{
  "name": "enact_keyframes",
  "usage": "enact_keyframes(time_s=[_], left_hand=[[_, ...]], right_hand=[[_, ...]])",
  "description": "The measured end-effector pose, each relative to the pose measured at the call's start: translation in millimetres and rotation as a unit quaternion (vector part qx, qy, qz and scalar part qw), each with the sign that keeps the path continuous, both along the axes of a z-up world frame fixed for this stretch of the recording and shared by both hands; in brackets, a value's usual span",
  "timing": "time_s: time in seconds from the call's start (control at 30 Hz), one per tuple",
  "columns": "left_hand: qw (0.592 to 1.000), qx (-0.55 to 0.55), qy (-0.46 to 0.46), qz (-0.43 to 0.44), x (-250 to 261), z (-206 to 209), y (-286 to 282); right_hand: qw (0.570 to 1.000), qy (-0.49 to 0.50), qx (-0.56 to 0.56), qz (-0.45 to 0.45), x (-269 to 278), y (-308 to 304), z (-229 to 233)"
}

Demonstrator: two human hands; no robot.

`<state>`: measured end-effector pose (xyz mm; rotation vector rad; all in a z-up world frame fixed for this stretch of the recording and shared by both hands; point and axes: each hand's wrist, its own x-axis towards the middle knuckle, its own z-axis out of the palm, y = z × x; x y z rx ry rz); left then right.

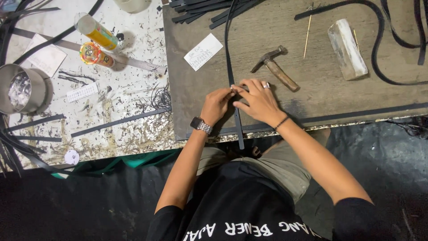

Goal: The person uses a hammer and nail to repeatedly drive nails into a long black leather strip placed on a workbench. They position the nail, strike it with the hammer, and continue along the strip.

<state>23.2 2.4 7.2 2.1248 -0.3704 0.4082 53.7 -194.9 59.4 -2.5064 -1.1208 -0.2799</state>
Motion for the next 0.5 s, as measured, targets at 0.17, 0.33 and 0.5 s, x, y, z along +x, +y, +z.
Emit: enact_keyframes(time_s=[0.17,0.33,0.5], left_hand=[[0.972,-0.185,0.103,0.103,8,17,8],[0.971,-0.200,0.092,0.098,7,19,3],[0.982,-0.152,0.082,0.072,6,21,1]], right_hand=[[0.994,0.084,-0.060,-0.025,-2,0,0],[0.992,0.117,-0.044,-0.031,-4,-4,-1],[0.992,0.121,-0.025,-0.021,-3,-6,-7]])
